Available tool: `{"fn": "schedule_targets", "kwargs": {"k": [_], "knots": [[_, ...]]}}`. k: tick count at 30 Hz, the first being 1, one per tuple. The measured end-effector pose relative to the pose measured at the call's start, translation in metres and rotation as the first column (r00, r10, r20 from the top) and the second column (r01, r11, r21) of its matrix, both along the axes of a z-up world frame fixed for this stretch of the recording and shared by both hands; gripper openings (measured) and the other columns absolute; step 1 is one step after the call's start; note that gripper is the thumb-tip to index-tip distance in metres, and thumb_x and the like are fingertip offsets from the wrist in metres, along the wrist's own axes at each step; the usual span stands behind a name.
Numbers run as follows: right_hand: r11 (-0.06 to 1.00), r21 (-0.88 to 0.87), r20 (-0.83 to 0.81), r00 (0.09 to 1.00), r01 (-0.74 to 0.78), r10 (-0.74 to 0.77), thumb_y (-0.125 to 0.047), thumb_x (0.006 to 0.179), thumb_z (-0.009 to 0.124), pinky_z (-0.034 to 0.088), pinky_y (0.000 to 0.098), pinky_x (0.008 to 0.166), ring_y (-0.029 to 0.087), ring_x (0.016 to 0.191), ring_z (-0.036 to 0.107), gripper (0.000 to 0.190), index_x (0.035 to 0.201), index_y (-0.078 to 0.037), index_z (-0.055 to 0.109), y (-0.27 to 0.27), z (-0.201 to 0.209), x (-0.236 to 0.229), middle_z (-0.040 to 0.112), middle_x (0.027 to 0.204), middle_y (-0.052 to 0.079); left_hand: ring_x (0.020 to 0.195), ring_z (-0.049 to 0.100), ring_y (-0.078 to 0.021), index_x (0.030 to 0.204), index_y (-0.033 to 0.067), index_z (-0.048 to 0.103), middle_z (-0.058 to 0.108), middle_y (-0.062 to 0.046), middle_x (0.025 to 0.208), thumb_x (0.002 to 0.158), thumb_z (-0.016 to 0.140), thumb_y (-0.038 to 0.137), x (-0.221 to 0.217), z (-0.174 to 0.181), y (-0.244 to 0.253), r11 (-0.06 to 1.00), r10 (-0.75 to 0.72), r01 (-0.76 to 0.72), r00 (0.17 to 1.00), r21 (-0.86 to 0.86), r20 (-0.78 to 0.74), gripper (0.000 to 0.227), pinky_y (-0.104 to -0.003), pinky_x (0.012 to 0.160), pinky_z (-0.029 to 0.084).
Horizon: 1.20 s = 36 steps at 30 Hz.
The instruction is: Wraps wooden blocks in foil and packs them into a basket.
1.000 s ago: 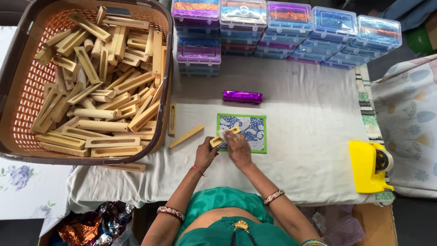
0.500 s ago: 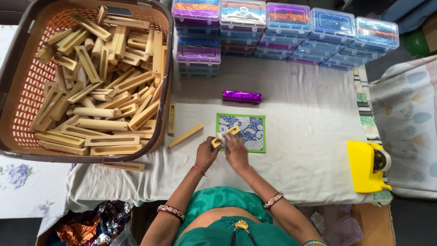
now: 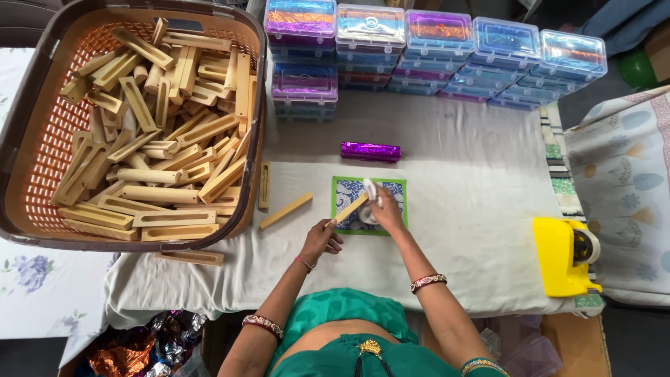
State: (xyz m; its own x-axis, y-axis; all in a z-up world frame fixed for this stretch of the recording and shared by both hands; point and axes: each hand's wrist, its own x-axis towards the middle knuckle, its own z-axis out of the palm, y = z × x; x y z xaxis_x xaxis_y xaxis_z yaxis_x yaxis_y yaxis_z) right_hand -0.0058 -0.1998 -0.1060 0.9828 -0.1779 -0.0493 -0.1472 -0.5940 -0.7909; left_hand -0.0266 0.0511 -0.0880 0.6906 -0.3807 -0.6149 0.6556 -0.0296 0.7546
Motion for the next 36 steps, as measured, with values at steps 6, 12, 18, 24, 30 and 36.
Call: {"fn": "schedule_targets", "kwargs": {"k": [6,12,18,24,30,36], "knots": [[0.948,0.295,-0.175,0.982,0.118,-0.068,-0.039,0.086,0.081,0.057,0.0342,0.082,0.018,0.09,0.07,0.045,0.112,-0.005,0.07,0.015,0.03,-0.023,0.075,0.104,0.015,0.067,0.067,-0.0155,0.124,0.0009,0.056,0.067,-0.009,0.084,0.102,0.052,0.05,-0.007,-0.023,0.002,0.986,-0.005,-0.017,0.992,-0.168,-0.127,0.054,-0.031,0.062,0.06],[0.928,-0.167,0.135,0.94,0.333,-0.313,-0.031,0.096,0.075,0.055,0.041,0.084,0.026,0.093,0.069,0.031,0.112,-0.005,0.073,0.018,0.005,-0.046,0.069,0.106,0.012,0.066,0.062,-0.0147,0.13,0.0012,0.052,0.058,-0.006,0.094,0.102,0.053,0.049,-0.012,-0.045,-0.022,0.991,-0.004,-0.004,0.998,-0.13,-0.063,0.055,-0.035,0.061,0.06],[0.862,-0.505,0.067,0.998,0.04,-0.007,-0.007,0.091,0.062,0.055,0.0467,0.091,0.033,0.105,0.059,0.045,0.135,-0.007,0.06,0.039,0.043,-0.045,0.053,0.14,0.01,0.066,0.059,-0.0156,0.155,0.0123,0.041,0.055,-0.007,0.095,0.1,0.04,0.064,0.002,-0.047,-0.038,0.988,0.01,-0.026,0.994,-0.151,-0.107,0.075,-0.035,0.061,0.058],[0.871,-0.456,0.189,0.936,-0.184,0.296,-0.006,0.092,0.062,0.056,0.0456,0.095,0.035,0.114,0.057,0.051,0.142,-0.008,0.053,0.092,0.053,-0.078,0.053,0.14,0.011,0.071,0.068,-0.0166,0.145,0.0108,0.043,0.063,-0.006,0.099,0.092,0.027,0.076,0.004,-0.025,-0.039,0.99,0.016,-0.052,0.967,-0.134,-0.256,0.086,-0.035,0.058,0.053],[0.864,-0.471,-0.032,0.982,-0.177,0.184,-0.009,0.093,0.06,0.06,0.0411,0.079,0.036,0.12,0.058,0.049,0.142,-0.011,0.051,0.077,0.072,-0.061,0.049,0.145,0.013,0.069,0.059,-0.0165,0.134,-0.0035,0.05,0.058,-0.006,0.096,0.103,0.053,0.059,-0.005,-0.053,-0.03,0.975,0.039,-0.083,0.978,-0.207,-0.205,0.07,-0.034,0.061,0.057],[0.888,-0.452,-0.113,0.981,0.089,-0.156,-0.011,0.095,0.061,0.06,0.0425,0.084,0.031,0.111,0.063,0.046,0.141,-0.012,0.056,0.008,0.028,-0.029,0.05,0.141,0.013,0.064,0.063,-0.0136,0.131,-0.0038,0.059,0.064,-0.007,0.092,0.103,0.061,0.037,-0.004,-0.069,-0.032,0.998,0.055,-0.054,0.995,-0.025,0.077,0.05,-0.032,0.058,0.061]]}}
